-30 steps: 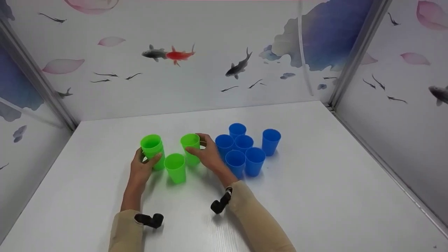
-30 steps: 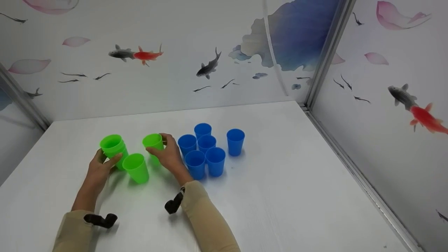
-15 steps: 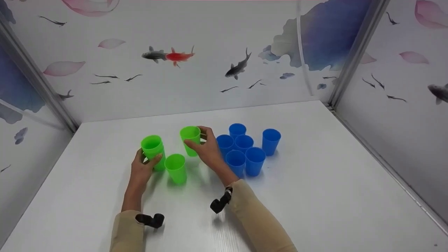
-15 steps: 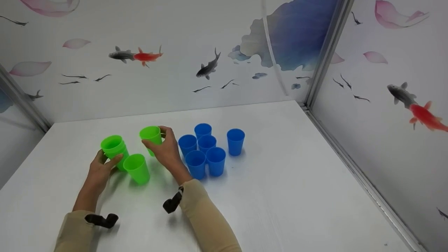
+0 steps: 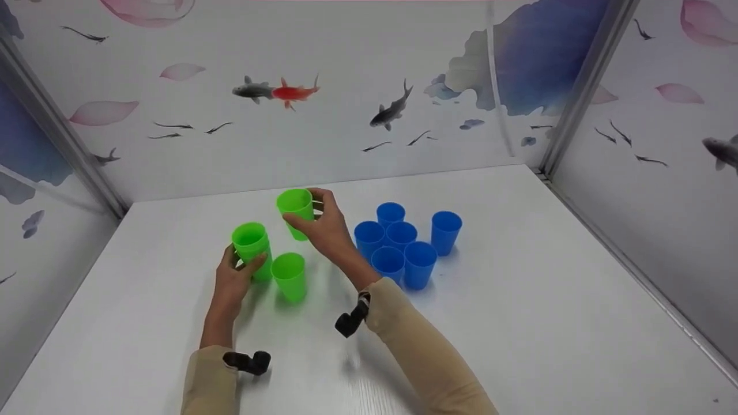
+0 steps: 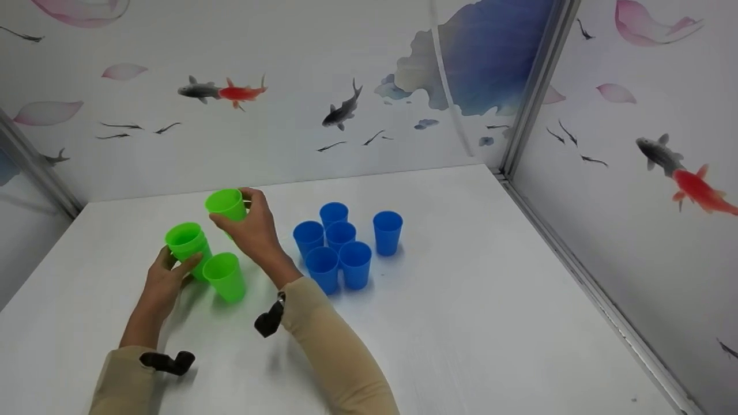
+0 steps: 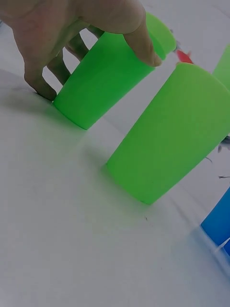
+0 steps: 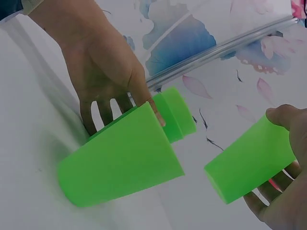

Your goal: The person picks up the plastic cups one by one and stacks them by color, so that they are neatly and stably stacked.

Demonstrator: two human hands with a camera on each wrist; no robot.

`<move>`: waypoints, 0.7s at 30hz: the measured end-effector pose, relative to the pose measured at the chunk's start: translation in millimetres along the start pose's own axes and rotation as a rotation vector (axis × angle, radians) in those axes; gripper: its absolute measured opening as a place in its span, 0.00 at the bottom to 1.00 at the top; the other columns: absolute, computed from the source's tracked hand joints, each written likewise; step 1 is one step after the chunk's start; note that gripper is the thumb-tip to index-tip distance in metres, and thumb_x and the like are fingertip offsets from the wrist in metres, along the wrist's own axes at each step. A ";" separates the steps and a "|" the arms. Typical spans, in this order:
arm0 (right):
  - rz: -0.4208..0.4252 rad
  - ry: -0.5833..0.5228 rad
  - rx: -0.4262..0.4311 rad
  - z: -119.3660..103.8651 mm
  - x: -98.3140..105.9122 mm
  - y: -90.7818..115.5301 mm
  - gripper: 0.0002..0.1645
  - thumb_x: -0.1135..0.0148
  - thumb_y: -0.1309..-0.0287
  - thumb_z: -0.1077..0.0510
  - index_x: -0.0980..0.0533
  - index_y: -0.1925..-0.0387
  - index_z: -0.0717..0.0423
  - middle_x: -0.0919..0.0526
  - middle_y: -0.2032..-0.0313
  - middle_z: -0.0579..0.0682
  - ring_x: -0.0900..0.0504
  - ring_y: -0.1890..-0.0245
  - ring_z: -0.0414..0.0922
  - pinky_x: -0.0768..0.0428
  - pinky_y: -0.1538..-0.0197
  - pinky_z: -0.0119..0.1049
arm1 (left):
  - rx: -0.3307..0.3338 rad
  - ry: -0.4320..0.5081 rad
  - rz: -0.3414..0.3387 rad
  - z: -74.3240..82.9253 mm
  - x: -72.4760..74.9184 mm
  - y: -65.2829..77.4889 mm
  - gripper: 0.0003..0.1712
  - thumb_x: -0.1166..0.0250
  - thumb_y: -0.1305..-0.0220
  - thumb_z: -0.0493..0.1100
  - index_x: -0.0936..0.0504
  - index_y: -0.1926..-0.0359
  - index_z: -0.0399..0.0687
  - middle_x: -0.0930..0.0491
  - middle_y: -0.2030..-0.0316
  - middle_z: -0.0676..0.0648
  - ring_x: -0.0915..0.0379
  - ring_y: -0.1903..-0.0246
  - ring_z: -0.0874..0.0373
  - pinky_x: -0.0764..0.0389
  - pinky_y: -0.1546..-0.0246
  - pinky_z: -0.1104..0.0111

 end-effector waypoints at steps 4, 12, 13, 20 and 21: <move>-0.036 -0.009 0.051 -11.9 -6.9 -6.3 0.40 0.29 0.41 0.46 0.37 0.33 0.50 0.25 0.38 0.50 0.24 0.37 0.45 0.19 0.39 0.38 | -0.005 0.011 -0.004 -0.1 0.0 0.0 0.52 0.36 0.31 0.55 0.59 0.19 0.53 0.55 0.20 0.39 0.53 0.23 0.36 0.43 0.23 0.48; -0.078 -0.027 0.100 -29.9 -24.1 -14.1 0.40 0.29 0.41 0.46 0.36 0.32 0.50 0.25 0.40 0.48 0.24 0.38 0.43 0.21 0.39 0.32 | -0.003 -0.010 -0.001 -1.0 1.5 -1.5 0.55 0.35 0.34 0.60 0.60 0.19 0.53 0.55 0.20 0.40 0.53 0.22 0.38 0.43 0.23 0.49; -0.081 -0.026 0.103 -30.7 -26.5 -14.8 0.40 0.29 0.41 0.45 0.36 0.32 0.50 0.25 0.40 0.48 0.24 0.38 0.43 0.21 0.39 0.31 | -0.004 -0.013 -0.002 -1.1 1.6 -1.4 0.56 0.35 0.34 0.60 0.60 0.19 0.53 0.56 0.20 0.40 0.53 0.22 0.38 0.43 0.23 0.49; -0.123 -0.014 0.097 -27.7 -41.4 -17.3 0.40 0.30 0.40 0.44 0.35 0.32 0.50 0.25 0.39 0.47 0.25 0.38 0.40 0.22 0.40 0.27 | 0.007 -0.021 -0.007 -1.6 1.4 -2.2 0.57 0.35 0.35 0.62 0.61 0.19 0.54 0.57 0.19 0.42 0.54 0.22 0.40 0.45 0.22 0.50; -0.129 -0.015 0.095 -26.4 -43.1 -17.3 0.39 0.30 0.40 0.44 0.35 0.32 0.50 0.25 0.39 0.47 0.25 0.38 0.40 0.22 0.40 0.27 | 0.012 -0.020 -0.010 -1.8 1.3 -2.7 0.57 0.35 0.35 0.62 0.61 0.19 0.55 0.57 0.19 0.42 0.54 0.22 0.40 0.45 0.22 0.50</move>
Point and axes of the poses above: each hand's wrist, its own y-axis away from the middle knuckle, its own x-axis out of the back of the hand, z = x × y, the point moved 4 cm from there along -y, towards the middle knuckle
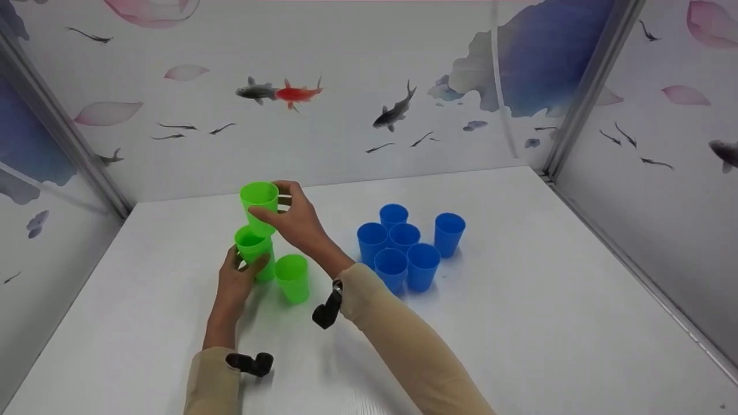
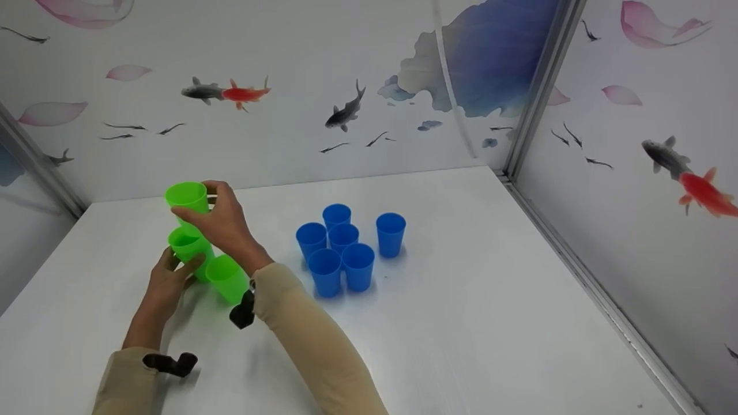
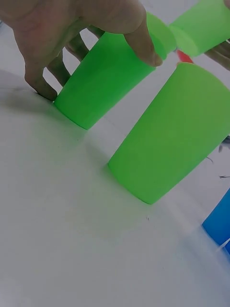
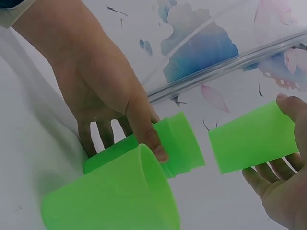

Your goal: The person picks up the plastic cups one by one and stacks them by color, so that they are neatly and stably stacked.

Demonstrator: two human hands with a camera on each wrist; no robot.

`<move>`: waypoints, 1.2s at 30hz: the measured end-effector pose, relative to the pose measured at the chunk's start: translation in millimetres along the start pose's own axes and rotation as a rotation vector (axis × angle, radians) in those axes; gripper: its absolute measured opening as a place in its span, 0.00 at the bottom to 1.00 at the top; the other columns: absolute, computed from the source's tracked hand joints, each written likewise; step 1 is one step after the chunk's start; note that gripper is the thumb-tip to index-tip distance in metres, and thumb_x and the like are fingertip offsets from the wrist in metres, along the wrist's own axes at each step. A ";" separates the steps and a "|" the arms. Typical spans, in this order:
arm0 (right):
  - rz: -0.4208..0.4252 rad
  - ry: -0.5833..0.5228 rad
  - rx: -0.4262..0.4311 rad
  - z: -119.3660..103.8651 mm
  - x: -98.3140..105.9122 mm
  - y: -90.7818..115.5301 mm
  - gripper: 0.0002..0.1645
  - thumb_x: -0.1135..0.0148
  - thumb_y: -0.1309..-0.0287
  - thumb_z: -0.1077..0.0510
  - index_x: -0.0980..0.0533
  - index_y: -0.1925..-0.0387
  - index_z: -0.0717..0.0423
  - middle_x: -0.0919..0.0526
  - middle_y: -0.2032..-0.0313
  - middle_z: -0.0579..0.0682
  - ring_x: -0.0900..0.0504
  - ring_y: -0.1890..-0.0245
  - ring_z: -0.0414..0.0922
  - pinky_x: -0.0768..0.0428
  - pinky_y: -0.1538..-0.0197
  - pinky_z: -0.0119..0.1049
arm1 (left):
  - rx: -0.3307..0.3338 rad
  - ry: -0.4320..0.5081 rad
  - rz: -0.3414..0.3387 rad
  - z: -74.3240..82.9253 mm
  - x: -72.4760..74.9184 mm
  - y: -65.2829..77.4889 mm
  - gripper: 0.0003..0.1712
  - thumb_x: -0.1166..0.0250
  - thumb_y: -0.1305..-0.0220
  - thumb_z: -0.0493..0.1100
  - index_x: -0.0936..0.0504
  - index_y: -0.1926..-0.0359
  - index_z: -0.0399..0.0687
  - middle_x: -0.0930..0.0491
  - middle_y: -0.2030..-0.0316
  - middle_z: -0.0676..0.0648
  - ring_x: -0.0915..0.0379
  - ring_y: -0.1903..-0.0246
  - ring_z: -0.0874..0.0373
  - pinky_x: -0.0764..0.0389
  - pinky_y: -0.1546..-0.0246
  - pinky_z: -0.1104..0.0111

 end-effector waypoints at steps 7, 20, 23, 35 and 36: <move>-0.036 -0.033 0.012 6.6 -12.6 1.2 0.38 0.30 0.40 0.44 0.35 0.33 0.48 0.25 0.39 0.45 0.25 0.38 0.39 0.22 0.37 0.29 | 0.006 -0.001 -0.002 0.2 -0.3 -0.9 0.59 0.34 0.36 0.63 0.62 0.19 0.55 0.58 0.19 0.44 0.57 0.21 0.42 0.46 0.22 0.50; -0.038 -0.019 0.005 8.6 -28.0 -1.5 0.37 0.31 0.39 0.43 0.34 0.33 0.47 0.24 0.39 0.45 0.24 0.39 0.39 0.22 0.38 0.31 | 0.014 -0.010 -0.015 2.2 -0.2 1.4 0.58 0.36 0.35 0.63 0.63 0.19 0.53 0.59 0.19 0.42 0.56 0.21 0.41 0.44 0.22 0.50; -0.032 0.016 0.006 10.9 -30.2 -1.5 0.38 0.31 0.39 0.44 0.34 0.33 0.49 0.25 0.39 0.46 0.24 0.38 0.39 0.23 0.36 0.32 | 0.016 -0.011 -0.017 1.0 -0.4 0.8 0.60 0.35 0.37 0.65 0.64 0.19 0.53 0.59 0.19 0.42 0.56 0.21 0.41 0.44 0.22 0.50; -0.077 0.096 -0.008 22.3 -22.2 6.4 0.40 0.33 0.36 0.46 0.38 0.30 0.53 0.25 0.35 0.51 0.26 0.34 0.46 0.25 0.32 0.38 | 0.018 -0.014 -0.004 1.7 -0.7 1.0 0.58 0.35 0.35 0.62 0.62 0.19 0.56 0.56 0.19 0.42 0.55 0.21 0.40 0.43 0.23 0.51; -0.080 0.088 -0.011 21.9 -19.4 7.1 0.40 0.33 0.36 0.46 0.38 0.29 0.52 0.25 0.35 0.51 0.25 0.34 0.46 0.24 0.33 0.38 | 0.016 -0.017 -0.005 1.5 -1.3 0.6 0.58 0.35 0.35 0.62 0.62 0.19 0.56 0.56 0.20 0.41 0.54 0.22 0.40 0.42 0.23 0.50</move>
Point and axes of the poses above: each hand's wrist, its own y-axis away from the middle knuckle, its own x-axis out of the back of the hand, z = x × y, the point moved 4 cm from there along -y, towards the middle knuckle
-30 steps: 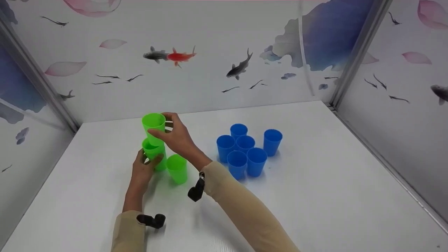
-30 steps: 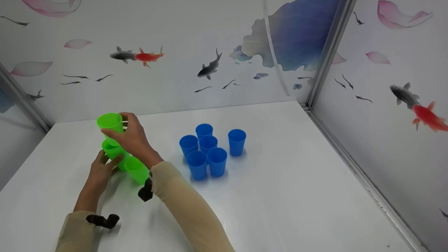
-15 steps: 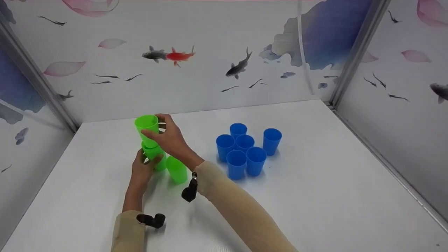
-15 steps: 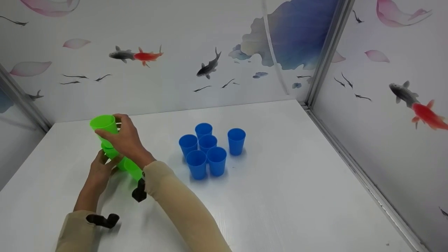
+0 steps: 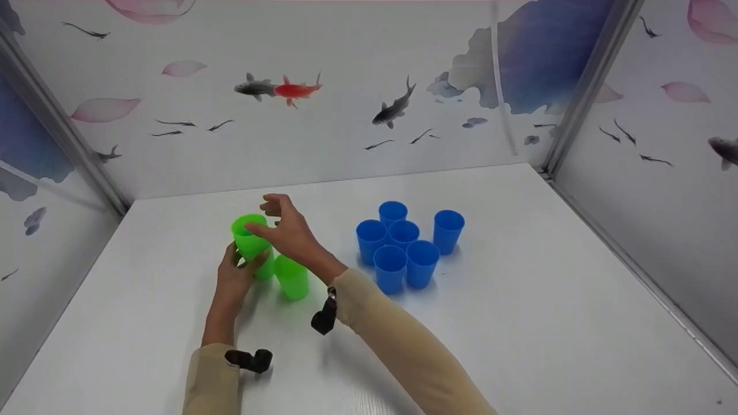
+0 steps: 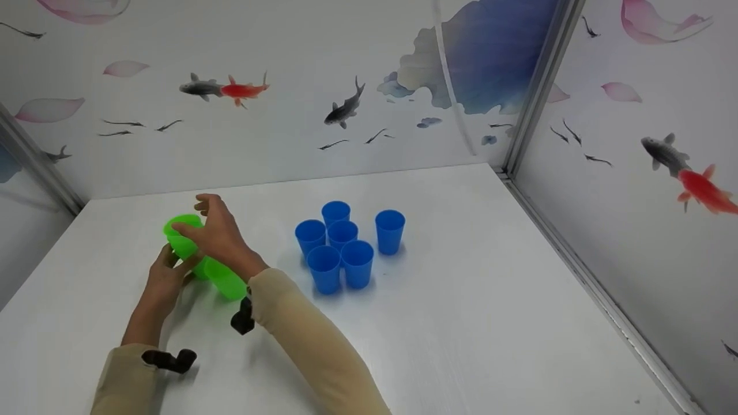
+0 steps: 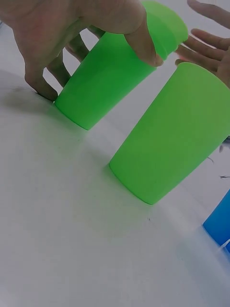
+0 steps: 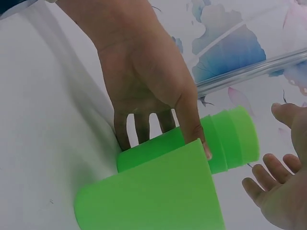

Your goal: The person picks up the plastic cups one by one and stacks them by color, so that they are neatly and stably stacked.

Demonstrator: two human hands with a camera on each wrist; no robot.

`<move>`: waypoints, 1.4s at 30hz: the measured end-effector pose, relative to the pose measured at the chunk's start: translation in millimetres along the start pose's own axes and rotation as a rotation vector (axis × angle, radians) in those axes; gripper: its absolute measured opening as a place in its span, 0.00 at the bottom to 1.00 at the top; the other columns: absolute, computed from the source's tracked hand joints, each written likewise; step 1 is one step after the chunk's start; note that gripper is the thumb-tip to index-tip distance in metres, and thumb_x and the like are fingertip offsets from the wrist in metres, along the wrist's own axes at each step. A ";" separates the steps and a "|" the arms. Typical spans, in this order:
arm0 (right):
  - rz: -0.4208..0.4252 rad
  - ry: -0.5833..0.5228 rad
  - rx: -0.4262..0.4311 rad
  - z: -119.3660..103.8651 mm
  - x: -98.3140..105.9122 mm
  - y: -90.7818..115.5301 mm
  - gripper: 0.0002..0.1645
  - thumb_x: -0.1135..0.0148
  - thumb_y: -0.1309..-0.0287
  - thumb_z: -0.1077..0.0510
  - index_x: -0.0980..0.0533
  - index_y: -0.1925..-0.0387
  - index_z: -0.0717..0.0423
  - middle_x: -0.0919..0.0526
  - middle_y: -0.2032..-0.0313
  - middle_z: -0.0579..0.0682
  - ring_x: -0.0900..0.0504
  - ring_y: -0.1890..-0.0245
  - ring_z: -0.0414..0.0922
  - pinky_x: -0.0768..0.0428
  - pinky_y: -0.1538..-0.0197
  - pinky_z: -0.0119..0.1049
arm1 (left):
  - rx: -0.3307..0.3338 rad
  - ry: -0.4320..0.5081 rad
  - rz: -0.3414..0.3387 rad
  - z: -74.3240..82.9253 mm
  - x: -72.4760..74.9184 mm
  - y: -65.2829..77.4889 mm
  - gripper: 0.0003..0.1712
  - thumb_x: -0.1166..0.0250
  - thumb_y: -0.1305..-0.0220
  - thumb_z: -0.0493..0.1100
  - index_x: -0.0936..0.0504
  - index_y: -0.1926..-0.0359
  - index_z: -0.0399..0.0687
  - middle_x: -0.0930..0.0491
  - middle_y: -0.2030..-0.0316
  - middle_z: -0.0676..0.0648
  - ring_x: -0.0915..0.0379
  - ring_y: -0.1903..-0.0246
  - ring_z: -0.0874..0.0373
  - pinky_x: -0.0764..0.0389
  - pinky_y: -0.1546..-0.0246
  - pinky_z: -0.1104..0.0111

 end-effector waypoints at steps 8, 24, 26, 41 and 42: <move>-0.004 -0.079 -0.008 -4.7 22.5 11.2 0.37 0.34 0.36 0.45 0.36 0.30 0.47 0.24 0.37 0.49 0.23 0.36 0.45 0.20 0.39 0.34 | -0.005 0.009 -0.003 -1.1 -1.6 -1.2 0.57 0.34 0.34 0.60 0.61 0.19 0.54 0.55 0.20 0.41 0.54 0.22 0.40 0.45 0.22 0.49; 0.001 0.047 -0.024 15.3 36.3 48.4 0.41 0.32 0.39 0.41 0.37 0.29 0.45 0.28 0.31 0.46 0.31 0.29 0.44 0.29 0.28 0.45 | -0.002 -0.008 0.011 -4.2 0.5 -0.6 0.58 0.34 0.35 0.60 0.62 0.19 0.51 0.56 0.20 0.39 0.54 0.22 0.39 0.45 0.23 0.49; -0.030 0.066 -0.045 20.5 32.5 51.8 0.43 0.31 0.41 0.40 0.38 0.29 0.44 0.29 0.30 0.46 0.32 0.28 0.45 0.31 0.27 0.46 | -0.004 -0.004 0.016 -4.5 2.6 0.2 0.58 0.34 0.34 0.60 0.62 0.19 0.50 0.56 0.20 0.39 0.55 0.22 0.39 0.45 0.22 0.49; -0.189 0.139 -0.104 45.4 24.5 60.0 0.55 0.24 0.48 0.41 0.43 0.25 0.44 0.35 0.27 0.47 0.37 0.25 0.48 0.32 0.26 0.51 | -0.022 0.003 0.017 -1.1 -1.2 3.0 0.54 0.36 0.32 0.57 0.60 0.19 0.49 0.54 0.20 0.38 0.52 0.23 0.37 0.43 0.23 0.47; -0.197 0.137 -0.110 46.6 24.2 59.9 0.55 0.24 0.49 0.41 0.43 0.25 0.44 0.35 0.27 0.47 0.37 0.25 0.48 0.32 0.26 0.51 | -0.022 0.006 0.015 -0.8 -1.2 3.0 0.54 0.36 0.32 0.57 0.60 0.19 0.50 0.55 0.20 0.38 0.52 0.23 0.37 0.44 0.23 0.47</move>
Point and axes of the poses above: each hand's wrist, its own y-axis away from the middle knuckle, its own x-axis out of the back of the hand, z = x × y, the point moved 4 cm from there along -y, towards the middle knuckle
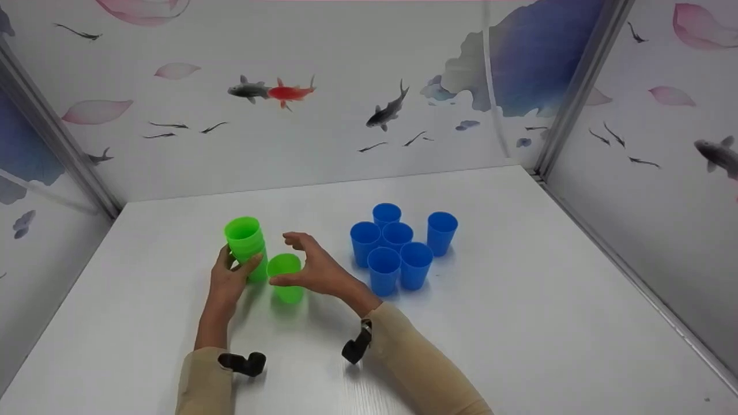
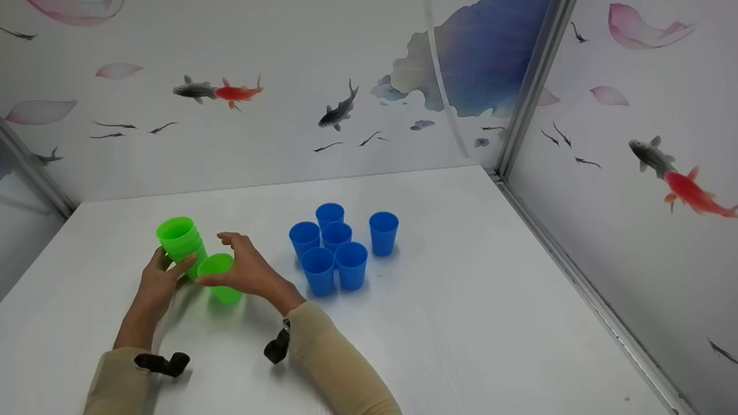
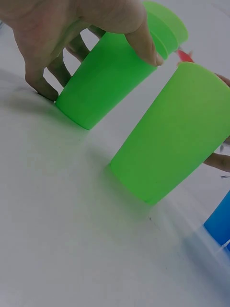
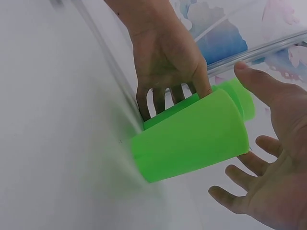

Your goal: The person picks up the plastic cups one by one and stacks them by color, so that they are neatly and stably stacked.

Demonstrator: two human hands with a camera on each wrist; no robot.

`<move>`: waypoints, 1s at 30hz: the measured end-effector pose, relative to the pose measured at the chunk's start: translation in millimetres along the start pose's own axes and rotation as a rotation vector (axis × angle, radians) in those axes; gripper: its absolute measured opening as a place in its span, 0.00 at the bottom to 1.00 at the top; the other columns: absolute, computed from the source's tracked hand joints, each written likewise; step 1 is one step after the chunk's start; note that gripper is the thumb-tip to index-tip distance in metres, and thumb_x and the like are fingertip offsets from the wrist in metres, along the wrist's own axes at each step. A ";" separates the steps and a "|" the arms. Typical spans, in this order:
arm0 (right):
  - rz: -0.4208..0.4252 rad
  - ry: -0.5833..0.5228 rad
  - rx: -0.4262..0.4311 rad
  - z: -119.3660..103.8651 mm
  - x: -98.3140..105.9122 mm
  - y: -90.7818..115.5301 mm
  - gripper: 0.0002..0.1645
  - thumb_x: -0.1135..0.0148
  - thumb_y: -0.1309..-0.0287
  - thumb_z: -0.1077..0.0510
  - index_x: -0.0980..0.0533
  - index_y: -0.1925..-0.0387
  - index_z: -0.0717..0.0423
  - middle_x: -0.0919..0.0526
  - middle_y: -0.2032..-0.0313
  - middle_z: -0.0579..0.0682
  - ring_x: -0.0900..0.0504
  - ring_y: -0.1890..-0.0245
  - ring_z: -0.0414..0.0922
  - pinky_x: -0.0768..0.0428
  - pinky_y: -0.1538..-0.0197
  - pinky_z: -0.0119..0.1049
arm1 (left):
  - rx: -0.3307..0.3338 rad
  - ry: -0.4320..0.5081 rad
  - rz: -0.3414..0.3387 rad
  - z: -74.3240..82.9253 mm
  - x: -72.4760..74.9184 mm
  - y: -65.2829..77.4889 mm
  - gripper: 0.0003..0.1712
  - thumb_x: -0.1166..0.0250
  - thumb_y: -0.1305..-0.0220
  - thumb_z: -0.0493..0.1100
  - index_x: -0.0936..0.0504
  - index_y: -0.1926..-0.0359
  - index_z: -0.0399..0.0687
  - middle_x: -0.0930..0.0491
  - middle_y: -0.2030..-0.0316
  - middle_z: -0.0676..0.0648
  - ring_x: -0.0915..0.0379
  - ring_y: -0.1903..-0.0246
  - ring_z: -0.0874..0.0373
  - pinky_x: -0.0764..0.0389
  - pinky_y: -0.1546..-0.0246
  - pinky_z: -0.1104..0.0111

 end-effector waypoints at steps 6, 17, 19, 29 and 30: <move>-0.051 0.016 -0.064 6.2 -6.0 -1.4 0.56 0.23 0.50 0.42 0.43 0.25 0.42 0.33 0.28 0.46 0.36 0.25 0.47 0.32 0.26 0.50 | -0.009 0.017 0.000 -0.9 3.3 1.7 0.55 0.36 0.32 0.57 0.61 0.19 0.50 0.55 0.20 0.38 0.53 0.22 0.37 0.45 0.23 0.48; -0.057 0.047 -0.095 10.0 -8.2 -0.8 0.44 0.25 0.47 0.43 0.34 0.31 0.43 0.28 0.32 0.46 0.30 0.31 0.47 0.28 0.29 0.46 | -0.014 0.030 -0.002 -1.7 2.4 0.2 0.54 0.36 0.32 0.56 0.60 0.19 0.50 0.54 0.20 0.38 0.53 0.22 0.37 0.45 0.23 0.48; -0.050 0.045 -0.091 9.3 -6.9 -0.8 0.43 0.25 0.47 0.43 0.33 0.32 0.43 0.27 0.33 0.46 0.30 0.31 0.47 0.27 0.29 0.45 | -0.026 0.040 -0.003 -0.7 1.2 -0.2 0.53 0.35 0.32 0.56 0.59 0.20 0.50 0.53 0.21 0.38 0.53 0.23 0.37 0.44 0.23 0.48; -0.015 -0.005 -0.032 -1.2 0.2 -3.3 0.42 0.25 0.46 0.45 0.33 0.33 0.46 0.25 0.37 0.47 0.25 0.38 0.46 0.21 0.37 0.39 | -0.017 0.015 -0.015 -1.3 0.3 -1.2 0.55 0.36 0.32 0.59 0.62 0.19 0.49 0.56 0.20 0.38 0.54 0.22 0.37 0.44 0.23 0.49; -0.015 -0.001 -0.031 -1.9 0.3 -4.2 0.42 0.25 0.46 0.44 0.33 0.33 0.46 0.25 0.37 0.47 0.25 0.37 0.45 0.21 0.37 0.39 | -0.016 0.014 -0.013 -1.5 0.5 -1.0 0.55 0.36 0.32 0.58 0.62 0.19 0.49 0.56 0.20 0.38 0.54 0.22 0.37 0.44 0.23 0.49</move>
Point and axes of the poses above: each hand's wrist, its own y-axis away from the middle knuckle, its own x-axis out of the back of the hand, z = x × y, the point moved 4 cm from there along -y, towards the middle knuckle
